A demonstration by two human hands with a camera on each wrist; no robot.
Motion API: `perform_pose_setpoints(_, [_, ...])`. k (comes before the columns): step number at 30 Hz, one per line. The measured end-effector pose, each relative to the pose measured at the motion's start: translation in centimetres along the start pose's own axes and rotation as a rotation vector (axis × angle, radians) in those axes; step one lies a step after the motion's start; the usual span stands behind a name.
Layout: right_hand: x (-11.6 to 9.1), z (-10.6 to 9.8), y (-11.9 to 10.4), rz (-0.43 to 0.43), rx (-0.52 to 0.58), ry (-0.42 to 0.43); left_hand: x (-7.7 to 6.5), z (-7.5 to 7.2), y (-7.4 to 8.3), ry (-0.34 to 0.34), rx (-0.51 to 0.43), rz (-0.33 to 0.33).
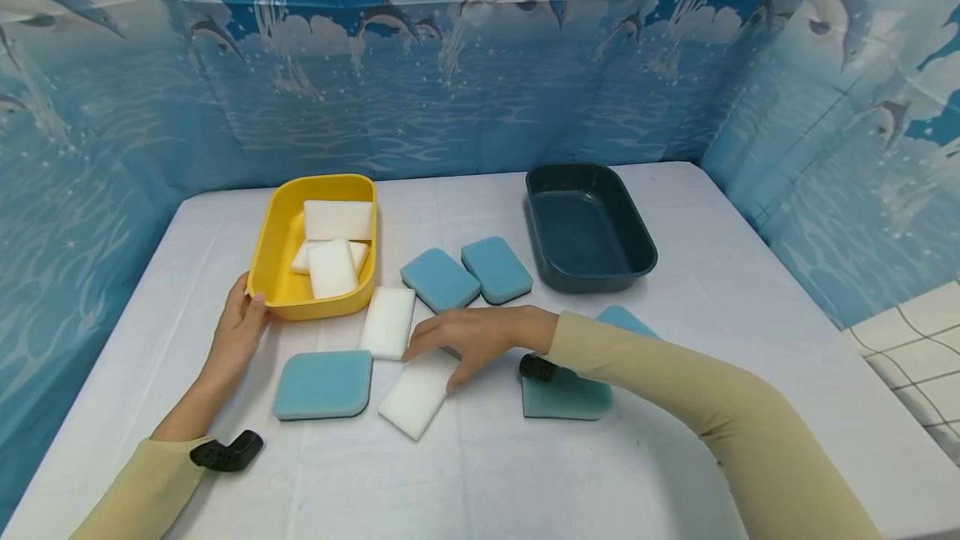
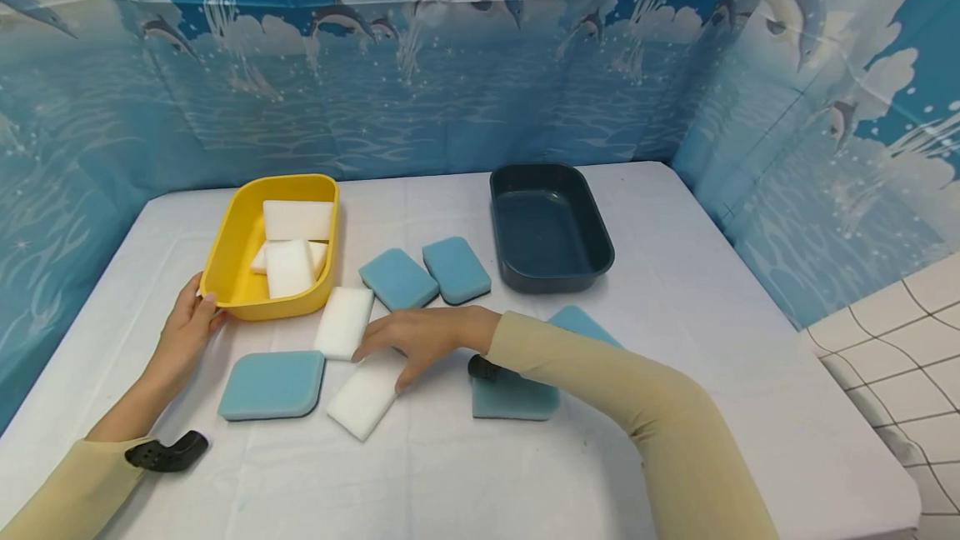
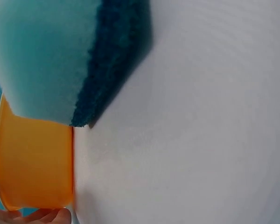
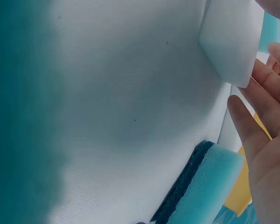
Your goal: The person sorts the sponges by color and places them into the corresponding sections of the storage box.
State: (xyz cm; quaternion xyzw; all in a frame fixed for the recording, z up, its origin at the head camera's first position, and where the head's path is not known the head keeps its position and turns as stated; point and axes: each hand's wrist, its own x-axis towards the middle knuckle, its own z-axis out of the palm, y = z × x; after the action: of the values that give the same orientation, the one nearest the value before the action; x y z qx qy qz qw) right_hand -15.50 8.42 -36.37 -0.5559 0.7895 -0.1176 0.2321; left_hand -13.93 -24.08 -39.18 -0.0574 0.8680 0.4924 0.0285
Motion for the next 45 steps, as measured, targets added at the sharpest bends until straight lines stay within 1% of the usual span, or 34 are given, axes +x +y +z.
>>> perform_pose_setpoints(7, [0.1, -0.1, -0.4, 0.044, -0.056, -0.074, 0.0, -0.1, 0.2, 0.001, 0.007, -0.001])
perform_pose_setpoints(11, [0.2, -0.2, -0.6, 0.056, -0.043, -0.082, -0.1, -0.1, 0.2, 0.003, 0.011, -0.005])
perform_pose_setpoints(17, [-0.1, -0.7, -0.5, 0.058, -0.002, -0.053, -0.1, -0.2, 0.1, 0.003, 0.010, -0.007])
perform_pose_setpoints(25, [-0.1, -2.1, -0.7, 0.034, 0.003, 0.000, -0.2, -0.3, 0.1, 0.000, -0.008, 0.009])
perform_pose_setpoints(32, [0.2, -3.3, -0.4, 0.041, -0.015, 0.048, -0.1, -0.2, 0.1, 0.003, -0.006, 0.027])
perform_pose_setpoints(36, [0.5, -3.8, -0.3, 0.034, -0.011, 0.066, -0.1, -0.1, 0.0, 0.015, -0.007, 0.018])
perform_pose_setpoints(45, [1.0, -4.8, -0.3, 0.037, -0.037, 0.095, -0.1, -0.2, 0.3, -0.008, 0.006, 0.002])
